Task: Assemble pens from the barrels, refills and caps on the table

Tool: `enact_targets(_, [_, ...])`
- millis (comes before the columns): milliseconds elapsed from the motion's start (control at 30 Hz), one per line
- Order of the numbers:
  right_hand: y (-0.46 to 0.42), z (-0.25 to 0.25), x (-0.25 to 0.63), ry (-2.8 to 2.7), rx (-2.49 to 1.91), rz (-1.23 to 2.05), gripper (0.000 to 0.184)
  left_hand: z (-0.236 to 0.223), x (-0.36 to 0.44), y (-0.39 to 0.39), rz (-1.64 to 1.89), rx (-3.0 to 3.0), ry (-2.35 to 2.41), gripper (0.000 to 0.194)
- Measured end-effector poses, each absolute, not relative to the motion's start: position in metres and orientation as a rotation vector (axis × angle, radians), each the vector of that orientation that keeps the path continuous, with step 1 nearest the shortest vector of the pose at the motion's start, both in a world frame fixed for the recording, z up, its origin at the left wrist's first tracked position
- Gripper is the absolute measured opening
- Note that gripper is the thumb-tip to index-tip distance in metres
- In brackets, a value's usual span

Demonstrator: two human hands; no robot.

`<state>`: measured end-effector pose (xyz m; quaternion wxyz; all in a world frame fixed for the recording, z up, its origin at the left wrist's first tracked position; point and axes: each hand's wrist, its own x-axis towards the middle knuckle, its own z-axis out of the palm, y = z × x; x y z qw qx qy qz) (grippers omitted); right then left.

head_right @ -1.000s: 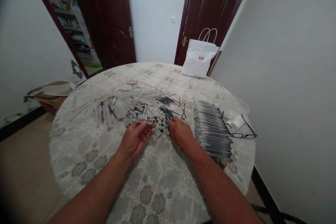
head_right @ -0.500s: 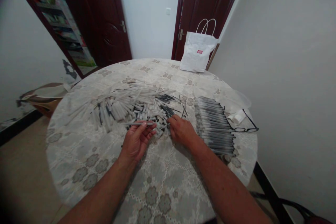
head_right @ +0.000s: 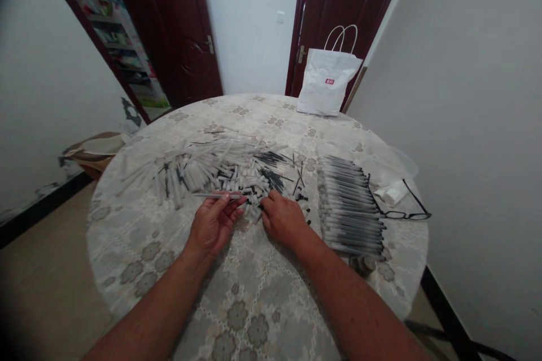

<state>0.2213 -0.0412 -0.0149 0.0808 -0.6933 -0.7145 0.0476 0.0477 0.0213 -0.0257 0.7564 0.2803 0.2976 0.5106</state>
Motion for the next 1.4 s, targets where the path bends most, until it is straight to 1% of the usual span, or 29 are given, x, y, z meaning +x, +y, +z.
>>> enact_targets(133, [-0.040,-0.016,0.215,-2.127,-2.090,0.088,0.018,-0.027,0.046,0.023,1.116,0.656,0.652,0.035])
enact_targets(333, [-0.038,-0.016,0.212,-2.177,-2.073,0.097,0.014,-0.027,0.047,0.021,1.088,0.758,0.683,0.032])
enact_targets(567, [-0.036,-0.024,0.213,-2.155,-2.059,0.089,0.017,-0.027,0.048,0.017,1.031,0.849,0.683,0.031])
enact_targets(667, [-0.034,-0.027,0.218,-1.995,-1.968,0.099,0.020,-0.028,0.048,0.015,1.001,0.896,0.676,0.030])
enact_targets(833, [-0.033,-0.030,0.218,-1.686,-1.688,0.178,0.028,-0.031,0.043,0.011,0.906,0.964,0.644,0.026])
enact_targets(933, [-0.037,-0.030,0.214,-1.593,-1.553,0.292,0.026,-0.033,0.040,0.009,0.831,1.023,0.590,0.023])
enact_targets(1067, [-0.043,-0.030,0.210,-1.458,-1.476,0.404,0.022,-0.032,0.037,0.009,0.814,1.052,0.566,0.020])
enact_targets(1400, [-0.050,-0.025,0.208,-1.474,-1.339,0.388,0.017,-0.029,0.043,0.011,0.898,0.937,0.592,0.027])
